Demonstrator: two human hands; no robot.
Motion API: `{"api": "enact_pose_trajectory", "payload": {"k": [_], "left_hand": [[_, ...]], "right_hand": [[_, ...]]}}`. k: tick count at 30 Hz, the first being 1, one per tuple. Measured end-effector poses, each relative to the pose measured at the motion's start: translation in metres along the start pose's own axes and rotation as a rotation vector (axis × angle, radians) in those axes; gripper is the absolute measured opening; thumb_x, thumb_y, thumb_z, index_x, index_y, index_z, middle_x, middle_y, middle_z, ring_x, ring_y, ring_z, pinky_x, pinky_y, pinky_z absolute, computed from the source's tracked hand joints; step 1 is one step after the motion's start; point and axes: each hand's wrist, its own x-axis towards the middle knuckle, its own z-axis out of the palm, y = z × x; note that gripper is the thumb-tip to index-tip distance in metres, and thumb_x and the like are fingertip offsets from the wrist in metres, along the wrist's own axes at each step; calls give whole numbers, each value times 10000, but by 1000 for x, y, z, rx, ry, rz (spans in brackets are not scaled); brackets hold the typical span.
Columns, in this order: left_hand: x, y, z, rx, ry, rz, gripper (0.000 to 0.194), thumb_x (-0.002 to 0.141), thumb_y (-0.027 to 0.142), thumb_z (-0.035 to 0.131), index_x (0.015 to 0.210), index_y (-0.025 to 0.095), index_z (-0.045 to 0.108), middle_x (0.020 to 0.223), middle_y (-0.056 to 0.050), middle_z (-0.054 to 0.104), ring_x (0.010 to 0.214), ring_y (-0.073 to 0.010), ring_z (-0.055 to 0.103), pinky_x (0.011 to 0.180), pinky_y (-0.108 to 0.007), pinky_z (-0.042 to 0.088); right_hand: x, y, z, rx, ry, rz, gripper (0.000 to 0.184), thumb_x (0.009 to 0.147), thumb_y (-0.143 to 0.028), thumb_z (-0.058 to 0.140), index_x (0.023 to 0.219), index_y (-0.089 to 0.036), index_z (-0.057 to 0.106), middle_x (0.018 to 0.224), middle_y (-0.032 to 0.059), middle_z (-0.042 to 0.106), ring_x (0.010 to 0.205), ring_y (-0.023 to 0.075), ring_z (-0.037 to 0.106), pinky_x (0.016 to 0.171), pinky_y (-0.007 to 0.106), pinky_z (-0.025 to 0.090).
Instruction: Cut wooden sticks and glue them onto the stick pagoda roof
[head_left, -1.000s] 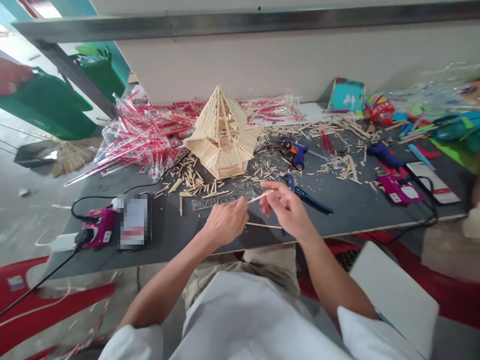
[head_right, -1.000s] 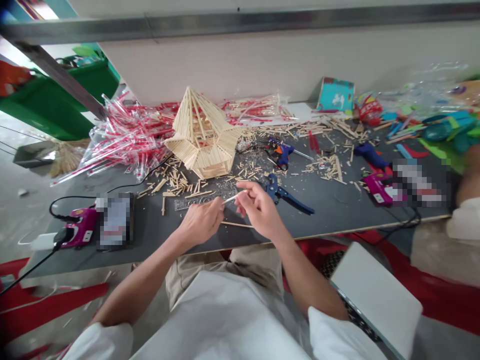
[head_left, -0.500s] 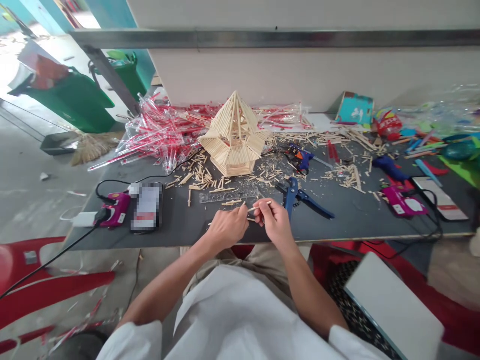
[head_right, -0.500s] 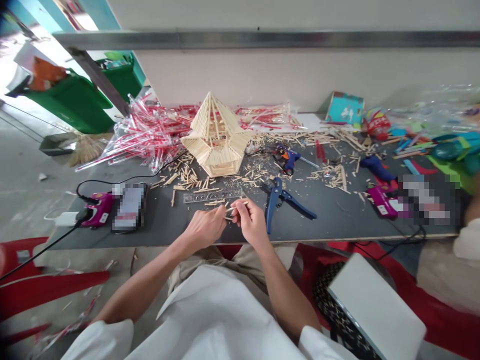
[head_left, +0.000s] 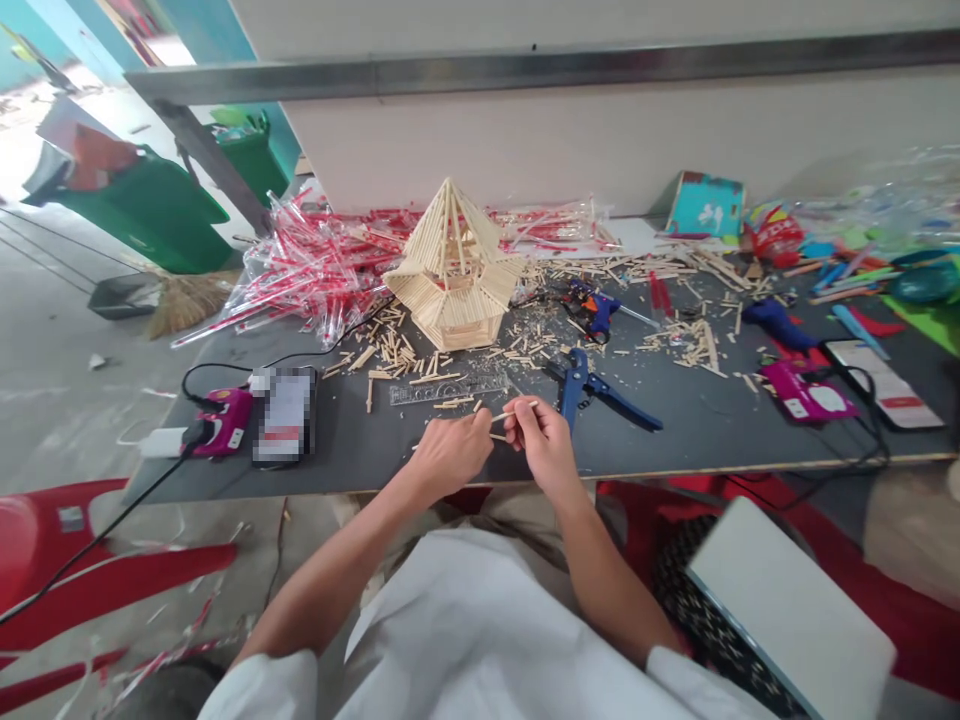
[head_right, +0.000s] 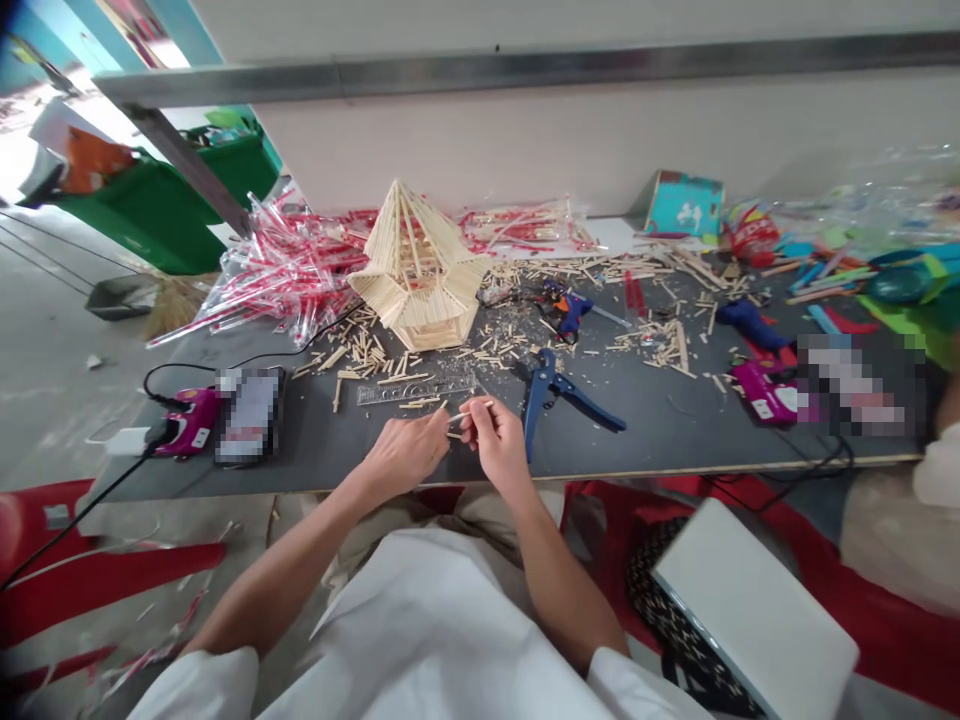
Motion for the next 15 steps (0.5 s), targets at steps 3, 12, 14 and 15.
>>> {"api": "enact_pose_trajectory", "payload": {"k": [3,12,14,15], "left_hand": [[4,-9,-2,-3,11,-4,159,1004,272,404,1033,200,543,914,-69,756,737,-274,725,558,-320,291],[38,-86,-31,-53,194,-113,259,1062,286,288,1140,186,514,880,-86,732,769,-253,699,637,-322,324],[40,-92,-27,-75,203,-99,250,1062,288,300,1130,191,520,854,-70,724,754,-239,690,643,-319,327],[40,-93,-25,-83,208,-95,250,1064,292,301,1122,192,523,841,-64,719,747,-235,687,644,-318,329]], "right_hand": [[0,4,0,-81,-19,-9,374,1018,-546,505,1041,-191,621,748,-13,596,583,107,558,516,236,443],[-22,8,5,-528,-187,-232,120,962,-326,657,1002,-228,713,891,36,677,831,183,615,810,340,484],[-20,10,8,-597,-231,-288,95,965,-284,645,984,-222,714,915,49,690,893,207,618,867,374,480],[-17,11,9,-630,-245,-315,88,966,-266,640,974,-221,714,918,53,696,905,217,612,881,389,474]]}}
